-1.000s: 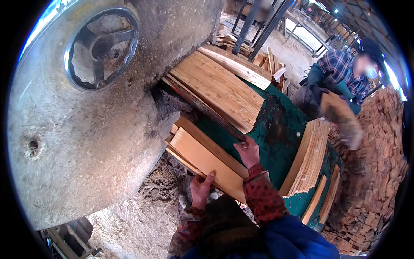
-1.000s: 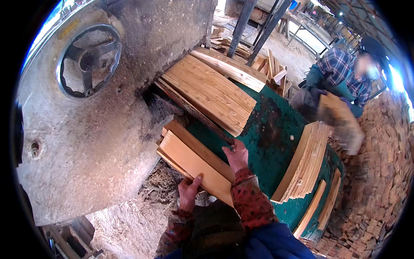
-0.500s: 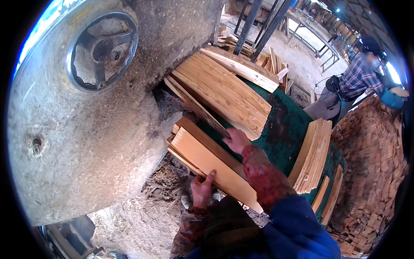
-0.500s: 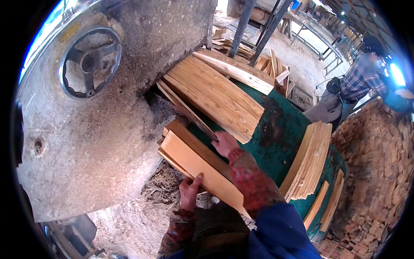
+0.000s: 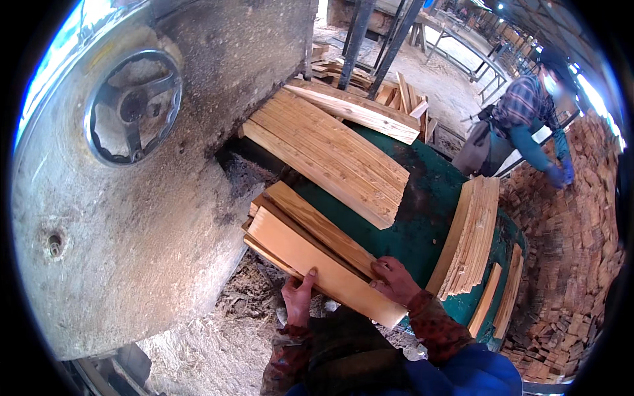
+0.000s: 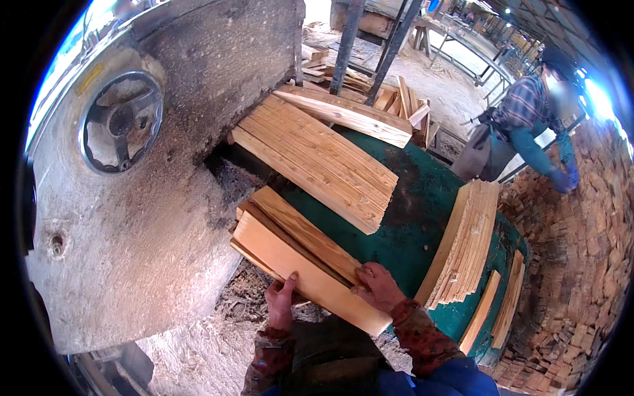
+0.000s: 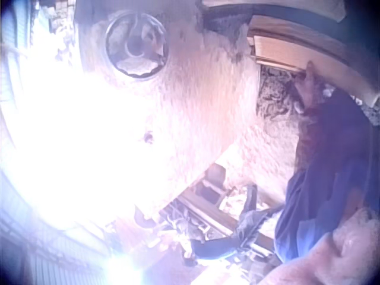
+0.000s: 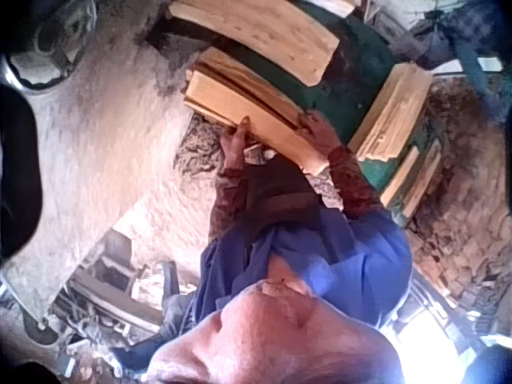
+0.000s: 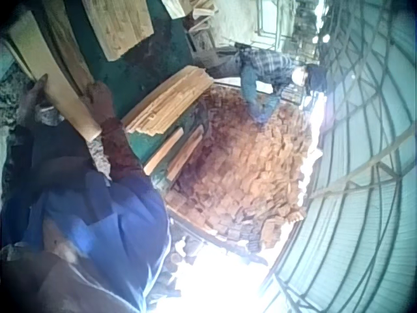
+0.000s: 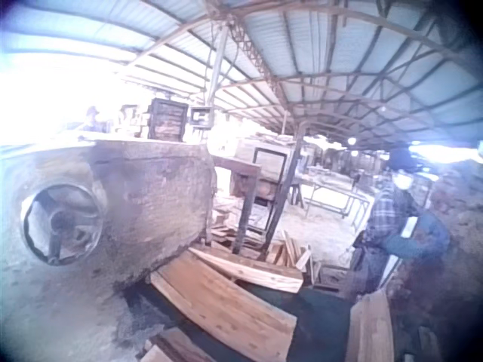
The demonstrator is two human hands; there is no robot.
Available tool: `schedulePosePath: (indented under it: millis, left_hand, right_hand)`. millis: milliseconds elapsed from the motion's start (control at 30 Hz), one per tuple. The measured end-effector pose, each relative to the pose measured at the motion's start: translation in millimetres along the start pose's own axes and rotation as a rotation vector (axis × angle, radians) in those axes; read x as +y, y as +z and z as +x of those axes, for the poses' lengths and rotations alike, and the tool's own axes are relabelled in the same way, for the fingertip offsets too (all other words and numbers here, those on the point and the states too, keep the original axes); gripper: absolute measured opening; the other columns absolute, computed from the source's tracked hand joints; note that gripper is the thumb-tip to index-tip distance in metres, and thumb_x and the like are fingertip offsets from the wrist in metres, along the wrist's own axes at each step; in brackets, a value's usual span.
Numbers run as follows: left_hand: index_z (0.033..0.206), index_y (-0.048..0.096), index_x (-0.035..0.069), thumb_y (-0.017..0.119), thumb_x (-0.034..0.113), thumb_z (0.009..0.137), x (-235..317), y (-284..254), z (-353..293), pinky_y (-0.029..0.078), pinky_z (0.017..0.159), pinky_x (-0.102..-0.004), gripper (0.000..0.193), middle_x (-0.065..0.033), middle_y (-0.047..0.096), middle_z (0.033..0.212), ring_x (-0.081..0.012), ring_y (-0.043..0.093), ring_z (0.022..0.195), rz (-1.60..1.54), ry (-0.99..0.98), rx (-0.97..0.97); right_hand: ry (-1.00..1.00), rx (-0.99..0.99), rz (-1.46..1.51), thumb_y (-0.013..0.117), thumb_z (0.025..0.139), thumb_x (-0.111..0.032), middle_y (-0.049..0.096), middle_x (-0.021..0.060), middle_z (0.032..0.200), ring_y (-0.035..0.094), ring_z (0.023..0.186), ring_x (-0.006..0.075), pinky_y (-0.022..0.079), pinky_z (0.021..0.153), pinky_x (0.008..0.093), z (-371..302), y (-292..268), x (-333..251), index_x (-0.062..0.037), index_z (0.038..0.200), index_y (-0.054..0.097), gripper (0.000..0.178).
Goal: The person picks up cut wooden planks from a green workbench and stacks them vertically against a metal rack. The person repeatedly picks up planks, carries them to the rack, and places them in a neat pile. Another person is visible in the background also handling wood.
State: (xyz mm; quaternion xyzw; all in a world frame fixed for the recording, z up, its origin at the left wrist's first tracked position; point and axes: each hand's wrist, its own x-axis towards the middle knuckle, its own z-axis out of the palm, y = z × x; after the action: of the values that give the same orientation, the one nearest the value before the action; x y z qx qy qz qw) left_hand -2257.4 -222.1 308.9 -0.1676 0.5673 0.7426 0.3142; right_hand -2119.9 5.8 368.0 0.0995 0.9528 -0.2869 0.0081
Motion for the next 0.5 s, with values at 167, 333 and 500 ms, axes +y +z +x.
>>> schedulePosePath:
  millis: [167,333,500]
  left_hand:
    - [0.111,0.061,-0.009,0.079,0.029,0.082,0.4,0.8,0.3,0.057,0.073,-0.0318,0.051,-0.0128,0.067,0.100,-0.0180,0.065,0.083,-0.007,0.022,-0.002]
    - [0.108,0.062,-0.009,0.078,0.029,0.083,11.2,9.7,-7.6,0.056,0.073,-0.0326,0.047,-0.0127,0.066,0.101,-0.0189,0.064,0.084,0.046,0.011,0.023]
    - [0.107,0.063,-0.008,0.077,0.029,0.083,5.4,7.2,-6.6,0.056,0.071,-0.0313,0.046,-0.0118,0.067,0.096,-0.0182,0.064,0.082,0.017,0.037,0.027]
  right_hand:
    - [-0.050,-0.043,-0.004,0.071,0.082,-0.034,0.045,0.0256,0.131,0.048,0.118,0.0396,0.042,0.098,0.0465,22.5,5.4,-15.7,-0.0018,0.131,0.051,0.062]
    - [0.069,0.024,-0.285,0.069,0.078,-0.053,0.035,0.0271,0.140,0.031,0.132,0.0450,0.026,0.106,0.0592,36.4,37.6,-66.6,-0.0029,0.141,0.038,0.086]
    - [0.049,0.043,-0.256,0.070,0.073,-0.058,0.036,0.0257,0.137,0.030,0.130,0.0438,0.024,0.105,0.0595,36.6,42.3,-58.3,-0.0036,0.140,0.040,0.091]
